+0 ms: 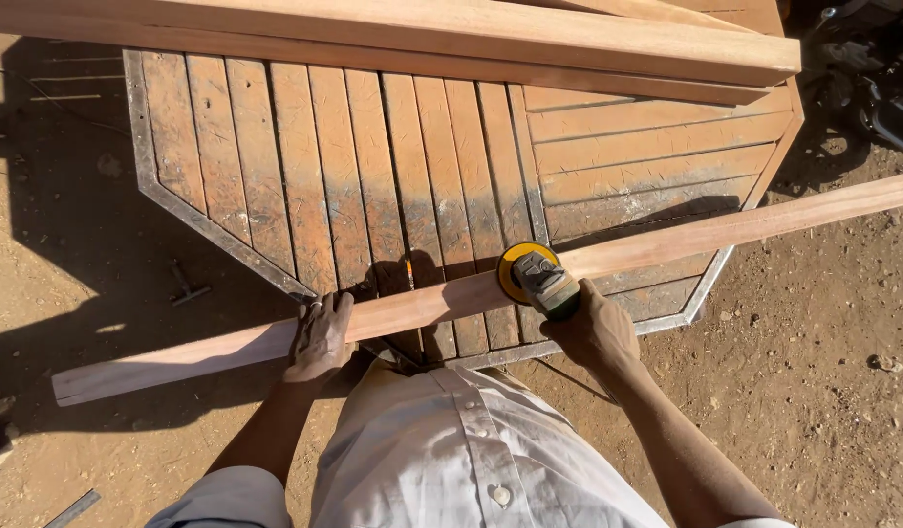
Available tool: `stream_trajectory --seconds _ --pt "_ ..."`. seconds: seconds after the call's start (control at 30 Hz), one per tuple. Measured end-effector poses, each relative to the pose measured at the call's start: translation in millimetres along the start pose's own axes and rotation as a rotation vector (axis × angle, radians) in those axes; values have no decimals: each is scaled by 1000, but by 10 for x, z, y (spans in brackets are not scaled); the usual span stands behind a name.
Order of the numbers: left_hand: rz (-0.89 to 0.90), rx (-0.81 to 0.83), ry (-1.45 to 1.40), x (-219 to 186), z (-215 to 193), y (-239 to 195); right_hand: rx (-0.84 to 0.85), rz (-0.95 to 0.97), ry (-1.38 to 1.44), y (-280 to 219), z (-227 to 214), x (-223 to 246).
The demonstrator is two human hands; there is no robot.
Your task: Sanding a curved wooden piece using an angle grinder
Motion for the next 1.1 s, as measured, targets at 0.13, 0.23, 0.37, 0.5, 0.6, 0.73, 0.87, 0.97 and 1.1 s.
stream_trajectory --seconds 0.13,0.23,0.37,0.5,0.6,0.73,0.87,0.97,1.1 --pt "49 -40 -42 74 178 84 -53 178 90 466 161 -838" --pt "34 -38 -42 59 85 36 -71 301 159 626 412 -1242" --pt "29 -50 -42 4 32 -20 -41 291 240 292 360 -926" --pt "-13 -29 -46 -60 -109 -16 45 38 224 -186 207 -286" --pt "-16 -27 -43 -98 -127 -31 111 -185 102 -296 346 -82" --pt "-30 -23 2 -133 -174 7 117 -263 114 -296 387 -91" --pt "-26 12 -22 -132 -276 -6 53 -71 290 -105 429 -557" --pt "-16 16 2 -99 -251 35 -4 121 340 135 492 -1167" --pt "12 -8 43 -283 -533 -113 -93 294 333 297 642 -1816"
Point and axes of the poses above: each hand's wrist, its own y-axis towards the middle knuckle, its own z-axis out of the palm, x = y × z, the point moved 2 cm from there along y, towards the middle knuckle, and after that the axes turned 2 degrees about -y, right-handed, at the moved point
